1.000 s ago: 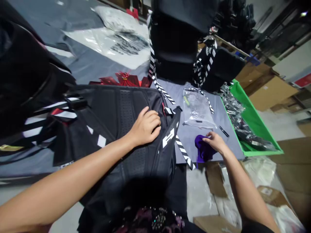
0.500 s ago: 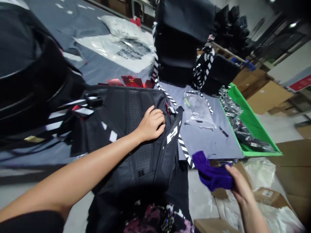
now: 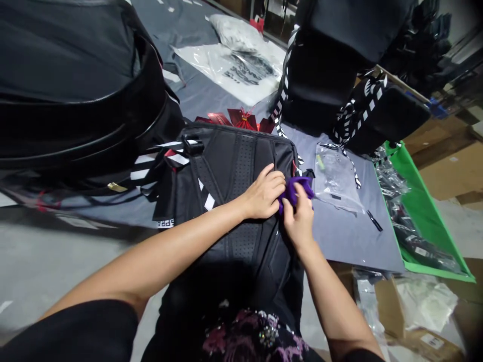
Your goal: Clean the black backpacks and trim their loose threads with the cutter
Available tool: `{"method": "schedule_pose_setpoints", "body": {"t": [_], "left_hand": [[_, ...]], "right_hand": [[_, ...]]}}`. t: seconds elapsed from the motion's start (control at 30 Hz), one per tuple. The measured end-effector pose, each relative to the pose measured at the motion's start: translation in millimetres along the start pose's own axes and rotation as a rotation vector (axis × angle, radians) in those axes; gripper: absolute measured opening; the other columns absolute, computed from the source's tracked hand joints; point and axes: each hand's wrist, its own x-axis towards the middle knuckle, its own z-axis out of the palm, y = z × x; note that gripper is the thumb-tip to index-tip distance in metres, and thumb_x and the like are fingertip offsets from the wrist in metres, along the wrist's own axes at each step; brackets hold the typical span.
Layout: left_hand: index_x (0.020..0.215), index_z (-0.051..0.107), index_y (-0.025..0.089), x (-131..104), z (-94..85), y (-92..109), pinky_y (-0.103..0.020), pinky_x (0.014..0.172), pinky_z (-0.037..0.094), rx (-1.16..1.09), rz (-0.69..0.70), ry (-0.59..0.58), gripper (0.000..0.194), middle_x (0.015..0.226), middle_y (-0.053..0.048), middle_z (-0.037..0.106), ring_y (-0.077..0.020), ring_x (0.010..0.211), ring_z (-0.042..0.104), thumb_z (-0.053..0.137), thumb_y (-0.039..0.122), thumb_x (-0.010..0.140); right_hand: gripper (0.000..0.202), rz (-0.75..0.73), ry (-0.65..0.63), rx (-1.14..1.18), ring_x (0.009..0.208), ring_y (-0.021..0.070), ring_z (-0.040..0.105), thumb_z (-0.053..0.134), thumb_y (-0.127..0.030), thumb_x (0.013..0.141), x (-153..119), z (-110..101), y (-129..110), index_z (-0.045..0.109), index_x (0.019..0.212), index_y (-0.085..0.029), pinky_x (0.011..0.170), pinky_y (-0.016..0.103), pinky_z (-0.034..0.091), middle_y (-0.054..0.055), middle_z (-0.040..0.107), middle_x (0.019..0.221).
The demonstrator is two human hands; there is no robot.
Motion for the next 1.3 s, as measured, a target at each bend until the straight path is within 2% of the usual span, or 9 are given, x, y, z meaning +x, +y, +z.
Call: {"method": "schedule_pose_setpoints", "body": {"t": [0.1,0.23,0.37,0.5,0.57,0.73,0.9,1.03,1.3], "left_hand": [[0.094,0.062,0.014,-0.6,2.4,-3.7,-0.057,0.119,0.025,-0.017,0.011,0.000,0.018,0.103,-0.012,0.066,-0.0276,0.116,0.053,0.052,0.017,0.080],[0.086,0.061,0.016,0.5,1.4,-4.2,-0.055,0.119,0.025,-0.066,0.007,0.021,0.010,0.094,-0.008,0.066,-0.0253,0.111,0.055,0.052,0.017,0.081],[0.085,0.061,0.016,1.3,1.8,-4.7,-0.056,0.117,0.026,-0.077,-0.018,0.012,0.012,0.093,-0.008,0.066,-0.0257,0.110,0.055,0.050,0.017,0.082],[0.087,0.062,0.017,1.8,2.6,-5.2,-0.060,0.116,0.026,-0.081,-0.027,-0.005,0.014,0.094,-0.008,0.067,-0.0269,0.111,0.055,0.049,0.017,0.083],[0.086,0.063,0.018,2.1,2.9,-5.6,-0.060,0.116,0.026,-0.092,-0.033,-0.014,0.014,0.093,-0.007,0.067,-0.0268,0.110,0.056,0.049,0.017,0.082],[0.084,0.062,0.017,1.4,4.8,-6.8,-0.059,0.117,0.025,-0.099,-0.023,0.021,0.014,0.092,-0.006,0.067,-0.0259,0.110,0.056,0.048,0.019,0.083],[0.085,0.061,0.020,0.9,6.0,-7.1,-0.057,0.119,0.022,-0.102,-0.050,-0.023,0.015,0.095,-0.004,0.068,-0.0246,0.113,0.055,0.046,0.021,0.085],[0.084,0.062,0.020,1.6,8.0,-8.1,-0.057,0.119,0.023,-0.085,-0.065,-0.039,0.017,0.095,-0.005,0.068,-0.0248,0.112,0.056,0.045,0.021,0.084],[0.080,0.059,0.024,1.2,12.4,-7.8,-0.056,0.122,0.018,-0.162,-0.152,-0.082,0.015,0.090,-0.002,0.065,-0.0243,0.111,0.055,0.045,0.021,0.083]], "right_hand": [[0.040,-0.173,-0.116,-0.236,0.096,0.0265,0.065,0.048,-0.024,0.093,-11.7,10.3,21.1,0.055,0.132,-0.018,0.089,0.048,0.052,0.014,0.069,0.108],[0.040,0.015,-0.114,-0.171,0.106,0.0250,0.065,0.050,-0.025,0.094,-32.0,-17.3,28.5,0.054,0.133,-0.022,0.092,0.045,0.053,0.012,0.068,0.115],[0.044,0.209,-0.135,0.043,0.125,0.0235,0.057,0.042,-0.032,0.098,-12.8,-23.0,17.2,0.046,0.142,-0.025,0.104,0.044,0.048,0.009,0.057,0.139],[0.041,0.194,-0.342,0.024,0.099,0.0211,0.070,0.044,-0.028,0.096,11.4,-24.5,19.5,0.051,0.136,-0.024,0.088,0.039,0.056,0.007,0.072,0.109],[0.042,0.169,-0.390,0.028,0.097,0.0195,0.070,0.046,-0.025,0.094,16.6,-28.8,23.8,0.049,0.136,-0.024,0.084,0.036,0.057,0.007,0.072,0.107],[0.064,-0.037,-0.258,-0.261,0.135,0.0289,0.045,0.058,-0.033,0.088,25.4,-24.7,34.7,0.036,0.148,-0.026,0.113,0.055,0.035,0.012,0.050,0.144],[0.109,0.151,-0.330,-0.246,0.151,0.0322,0.011,0.070,-0.045,0.078,33.9,-10.3,53.0,-0.001,0.158,-0.024,0.120,0.060,0.015,0.013,0.009,0.164],[0.107,0.232,-0.377,-0.163,0.151,0.0289,0.014,0.067,-0.040,0.079,38.7,-2.4,61.8,-0.002,0.158,-0.021,0.121,0.054,0.018,0.013,0.012,0.164],[0.106,0.197,-0.423,-0.171,0.149,0.0349,0.018,0.069,-0.048,0.077,43.2,3.8,72.2,0.004,0.157,-0.024,0.117,0.064,0.020,0.014,0.019,0.162]]}}
